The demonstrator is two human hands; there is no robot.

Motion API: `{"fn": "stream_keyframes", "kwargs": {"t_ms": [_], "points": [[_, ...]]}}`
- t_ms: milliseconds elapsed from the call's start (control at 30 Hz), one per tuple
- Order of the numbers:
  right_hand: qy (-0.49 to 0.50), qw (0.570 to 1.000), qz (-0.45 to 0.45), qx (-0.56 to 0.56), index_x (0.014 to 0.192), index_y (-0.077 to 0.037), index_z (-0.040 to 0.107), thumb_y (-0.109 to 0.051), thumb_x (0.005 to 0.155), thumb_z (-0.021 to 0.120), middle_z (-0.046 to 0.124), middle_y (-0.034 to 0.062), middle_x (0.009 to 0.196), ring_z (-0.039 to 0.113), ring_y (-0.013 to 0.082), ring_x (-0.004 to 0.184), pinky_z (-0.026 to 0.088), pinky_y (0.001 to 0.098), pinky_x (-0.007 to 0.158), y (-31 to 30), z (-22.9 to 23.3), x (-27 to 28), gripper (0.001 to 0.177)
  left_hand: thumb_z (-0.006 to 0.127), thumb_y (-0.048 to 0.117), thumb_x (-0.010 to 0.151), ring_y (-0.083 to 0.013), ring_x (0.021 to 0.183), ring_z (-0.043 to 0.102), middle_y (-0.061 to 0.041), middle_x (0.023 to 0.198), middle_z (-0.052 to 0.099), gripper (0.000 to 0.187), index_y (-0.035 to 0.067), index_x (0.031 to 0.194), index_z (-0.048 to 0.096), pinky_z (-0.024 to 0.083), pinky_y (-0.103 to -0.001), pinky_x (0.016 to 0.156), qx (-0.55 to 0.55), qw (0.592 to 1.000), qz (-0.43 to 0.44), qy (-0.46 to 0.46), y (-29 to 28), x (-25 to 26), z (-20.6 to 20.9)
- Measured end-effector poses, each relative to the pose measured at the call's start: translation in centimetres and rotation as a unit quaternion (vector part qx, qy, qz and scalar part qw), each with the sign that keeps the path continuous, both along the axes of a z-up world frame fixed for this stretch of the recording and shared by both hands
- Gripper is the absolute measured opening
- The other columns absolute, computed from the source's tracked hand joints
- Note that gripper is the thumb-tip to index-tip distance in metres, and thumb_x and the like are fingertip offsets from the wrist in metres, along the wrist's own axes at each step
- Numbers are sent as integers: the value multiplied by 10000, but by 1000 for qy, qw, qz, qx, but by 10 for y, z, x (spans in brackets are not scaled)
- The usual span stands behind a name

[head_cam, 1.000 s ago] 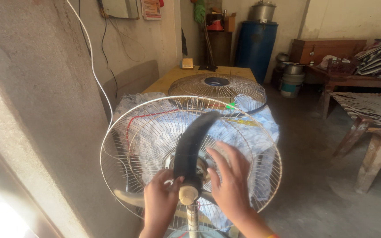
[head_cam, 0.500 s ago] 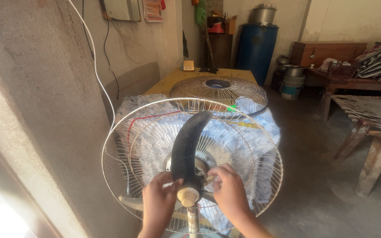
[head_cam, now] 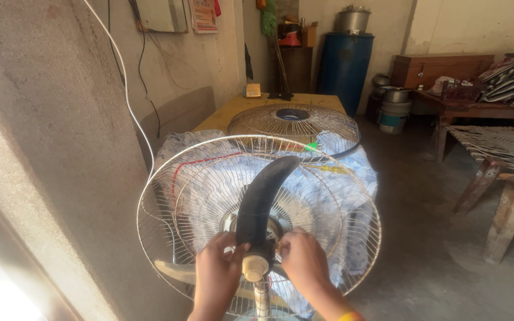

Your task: The person disassembles an electric fan by removing the front grille, then uses a screwdriver to loosen the central hub and remove the fan blades. The person wipes the fan blades with a cloth. The rear grille remains on the table.

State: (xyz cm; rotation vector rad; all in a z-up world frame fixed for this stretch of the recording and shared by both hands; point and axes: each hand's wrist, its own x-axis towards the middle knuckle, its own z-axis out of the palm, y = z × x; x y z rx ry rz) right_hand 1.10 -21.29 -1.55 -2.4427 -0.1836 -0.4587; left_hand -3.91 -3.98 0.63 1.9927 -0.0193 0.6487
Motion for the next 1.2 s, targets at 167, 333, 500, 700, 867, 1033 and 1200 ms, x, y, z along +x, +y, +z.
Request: {"fn": "stream_keyframes", "kwargs": {"t_ms": [167,333,500,700,867,1033,1200], "points": [[-34,999,12,-10,771,-83,768,-27,796,667,707,59,931,696,275,915,542,405,804,0,3,-5,118,718,0,781,-306,967,697,-175,1163,672,438,1,1213,644,566,-379,761,104,962,41,-250,-8,-11,1],[-53,998,22,5,778,-97,769,-23,796,670,721,62,951,702,286,902,543,410,784,-6,7,-11,125,673,-39,820,-234,808,692,-136,1107,611,451,65,1252,598,569,-343,673,3,978,35,-203,-22,-13,5],[-76,996,32,38,776,-99,763,-20,786,667,729,58,942,710,279,887,547,404,772,-13,8,-16,125,651,-55,859,-258,838,710,-93,979,666,231,85,1040,688,554,-370,710,87,957,-15,-278,-27,-16,10],[-107,993,26,40,742,-82,754,-28,787,685,729,65,933,701,306,888,533,419,757,-24,7,-18,98,640,-37,849,-335,845,710,-88,1013,695,209,72,1007,721,551,-415,714,135,957,-76,-246,-32,-15,15],[-127,989,17,73,782,-94,764,-40,774,705,747,54,926,710,301,862,542,398,728,-35,17,-16,80,631,-1,870,-331,868,721,-62,1035,716,189,76,1005,739,563,-415,729,144,962,-67,-224,-31,-10,15],[-82,992,3,93,811,-106,774,-124,801,753,747,38,892,730,240,799,547,368,722,-43,32,-18,30,638,40,882,-313,832,731,-35,1047,723,185,92,1023,746,570,-407,705,153,970,-47,-184,-33,-8,14],[-132,983,38,119,808,-76,777,-122,765,791,749,53,853,743,218,777,557,343,705,-49,45,-21,64,635,57,889,-297,816,740,-21,1063,725,214,109,1057,756,572,-404,694,153,970,-53,-179,-37,-8,19]]}}
